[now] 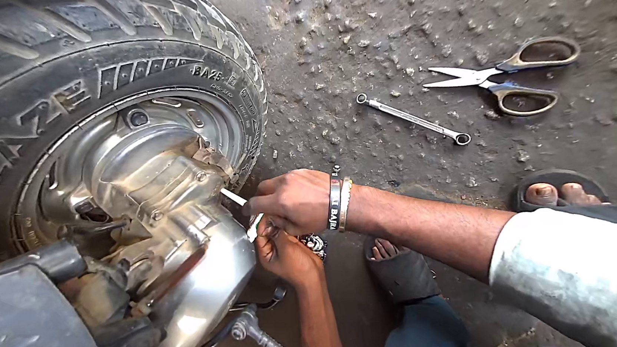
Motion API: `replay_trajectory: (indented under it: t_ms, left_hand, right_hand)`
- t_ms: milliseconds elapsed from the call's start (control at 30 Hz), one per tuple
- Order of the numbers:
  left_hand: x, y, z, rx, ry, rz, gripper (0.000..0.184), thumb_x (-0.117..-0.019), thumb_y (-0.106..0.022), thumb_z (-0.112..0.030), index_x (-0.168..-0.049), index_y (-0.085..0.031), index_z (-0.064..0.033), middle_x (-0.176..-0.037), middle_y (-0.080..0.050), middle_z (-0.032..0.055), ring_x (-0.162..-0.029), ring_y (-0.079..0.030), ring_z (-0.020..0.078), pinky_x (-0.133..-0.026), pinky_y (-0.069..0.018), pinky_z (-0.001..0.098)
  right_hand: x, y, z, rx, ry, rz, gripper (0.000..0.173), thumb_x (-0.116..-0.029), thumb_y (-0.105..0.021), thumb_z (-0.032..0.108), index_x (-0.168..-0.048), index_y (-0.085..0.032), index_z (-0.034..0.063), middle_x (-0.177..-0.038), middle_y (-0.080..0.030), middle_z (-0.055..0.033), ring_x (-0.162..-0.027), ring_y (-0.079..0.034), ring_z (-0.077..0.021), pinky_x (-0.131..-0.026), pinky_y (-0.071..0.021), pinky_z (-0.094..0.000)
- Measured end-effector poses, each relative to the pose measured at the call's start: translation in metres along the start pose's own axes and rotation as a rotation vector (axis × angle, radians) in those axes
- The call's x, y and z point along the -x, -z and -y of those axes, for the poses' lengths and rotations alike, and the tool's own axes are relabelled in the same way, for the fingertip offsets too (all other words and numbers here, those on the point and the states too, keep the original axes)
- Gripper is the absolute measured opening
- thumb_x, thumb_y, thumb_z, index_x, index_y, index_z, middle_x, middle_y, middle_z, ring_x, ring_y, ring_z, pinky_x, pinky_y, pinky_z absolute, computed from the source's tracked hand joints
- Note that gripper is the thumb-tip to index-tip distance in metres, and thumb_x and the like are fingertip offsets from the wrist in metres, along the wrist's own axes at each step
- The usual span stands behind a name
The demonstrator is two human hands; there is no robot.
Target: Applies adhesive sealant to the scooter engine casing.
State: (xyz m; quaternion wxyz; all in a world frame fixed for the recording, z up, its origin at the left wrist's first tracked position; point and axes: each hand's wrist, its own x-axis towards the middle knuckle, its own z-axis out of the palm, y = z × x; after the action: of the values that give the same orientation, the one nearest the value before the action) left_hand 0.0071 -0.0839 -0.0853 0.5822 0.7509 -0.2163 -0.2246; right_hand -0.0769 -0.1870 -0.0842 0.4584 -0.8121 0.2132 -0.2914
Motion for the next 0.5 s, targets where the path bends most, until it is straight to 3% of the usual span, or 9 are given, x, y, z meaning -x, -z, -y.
replay_trajectory:
  t_ms: [67, 100, 133, 167, 200, 267, 300, 400, 500]
  left_hand:
    - [0.002, 0.006, -0.005, 0.116, 0.035, 0.099, 0.019, -0.1025, -0.044, 0.003, -0.118, -0.054, -0.0005, -0.098, -0.06, 0.002, -0.09, -0.065, 0.0065, -0.081, -0.0564, 0.0233]
    - [0.004, 0.007, -0.008, 0.222, 0.094, 0.147, 0.02, -0.1034, -0.043, 0.001, -0.12, -0.053, -0.0039, -0.1, -0.062, 0.0, -0.091, -0.067, 0.005, -0.082, -0.0567, 0.0221]
    - [0.005, 0.007, -0.011, 0.369, 0.172, 0.178, 0.015, -0.103, -0.044, -0.002, -0.105, -0.057, -0.0098, -0.09, -0.065, -0.0029, -0.085, -0.068, 0.0044, -0.076, -0.0567, 0.0218]
    - [0.004, 0.006, -0.013, 0.545, 0.25, 0.225, 0.022, -0.103, -0.048, -0.007, -0.085, -0.059, -0.0131, -0.075, -0.067, -0.0045, -0.075, -0.069, 0.004, -0.067, -0.0571, 0.0212]
    - [0.002, 0.007, -0.014, 0.662, 0.296, 0.312, 0.029, -0.1042, -0.048, -0.012, -0.078, -0.059, -0.0155, -0.071, -0.068, -0.0063, -0.073, -0.07, 0.0031, -0.067, -0.0568, 0.021]
    - [0.001, 0.01, -0.015, 0.732, 0.318, 0.402, 0.025, -0.1062, -0.046, -0.015, -0.085, -0.058, -0.0153, -0.077, -0.069, -0.0065, -0.083, -0.07, 0.003, -0.078, -0.0564, 0.0206]
    - [0.002, 0.008, -0.017, 0.673, 0.302, 0.372, 0.023, -0.1065, -0.046, -0.015, -0.088, -0.059, -0.0145, -0.079, -0.07, -0.0066, -0.085, -0.07, 0.002, -0.08, -0.0564, 0.0193]
    - [0.01, -0.014, -0.032, 0.441, 0.335, 0.068, 0.021, -0.1046, -0.035, -0.006, -0.091, -0.051, -0.0115, -0.074, -0.061, -0.0031, -0.074, -0.066, 0.0043, -0.069, -0.0583, 0.0224]
    - [0.007, -0.013, -0.024, 0.443, 0.348, 0.013, 0.018, -0.1061, -0.034, -0.009, -0.099, -0.05, -0.0133, -0.082, -0.063, -0.0025, -0.081, -0.067, 0.0059, -0.073, -0.0587, 0.0253]
  right_hand:
    - [0.001, 0.001, -0.002, -0.085, -0.018, -0.066, 0.022, -0.0916, -0.071, 0.013, -0.112, -0.072, 0.0044, -0.095, -0.073, -0.0134, -0.083, -0.072, -0.0285, -0.071, -0.0587, -0.0471]
    - [0.001, 0.0, -0.002, -0.123, -0.023, -0.095, 0.02, -0.0916, -0.071, 0.012, -0.109, -0.073, 0.0025, -0.093, -0.073, -0.0135, -0.083, -0.072, -0.0274, -0.073, -0.0591, -0.0461]
    - [0.002, -0.003, -0.002, -0.142, -0.026, -0.117, 0.018, -0.0922, -0.071, 0.013, -0.107, -0.074, 0.0017, -0.092, -0.073, -0.013, -0.082, -0.072, -0.0261, -0.074, -0.0593, -0.0448]
    - [0.002, -0.004, -0.001, -0.142, -0.029, -0.134, 0.018, -0.0929, -0.071, 0.013, -0.106, -0.074, 0.0014, -0.091, -0.074, -0.0126, -0.082, -0.073, -0.0258, -0.074, -0.0598, -0.0442]
    - [0.002, -0.005, 0.0, -0.132, -0.035, -0.141, 0.018, -0.0925, -0.07, 0.011, -0.106, -0.074, 0.001, -0.092, -0.073, -0.0131, -0.082, -0.073, -0.0267, -0.073, -0.0598, -0.0449]
    - [0.005, -0.005, 0.009, -0.091, -0.092, -0.11, 0.02, -0.0923, -0.07, 0.01, -0.11, -0.072, 0.0016, -0.1, -0.073, -0.0147, -0.085, -0.073, -0.0297, -0.071, -0.0599, -0.0483]
    - [0.007, -0.005, 0.014, -0.07, -0.135, -0.092, 0.024, -0.0912, -0.071, 0.01, -0.114, -0.071, 0.002, -0.106, -0.073, -0.0154, -0.088, -0.073, -0.0311, -0.071, -0.0601, -0.0499]
    - [0.011, -0.013, 0.022, -0.011, -0.211, -0.121, 0.029, -0.0949, -0.071, 0.017, -0.12, -0.07, 0.003, -0.119, -0.071, -0.0162, -0.092, -0.074, -0.0316, -0.072, -0.0615, -0.0491]
    - [0.012, -0.014, 0.025, -0.001, -0.223, -0.094, 0.031, -0.1031, -0.062, 0.024, -0.123, -0.067, 0.0016, -0.121, -0.07, -0.0181, -0.095, -0.074, -0.0321, -0.074, -0.0613, -0.0471]
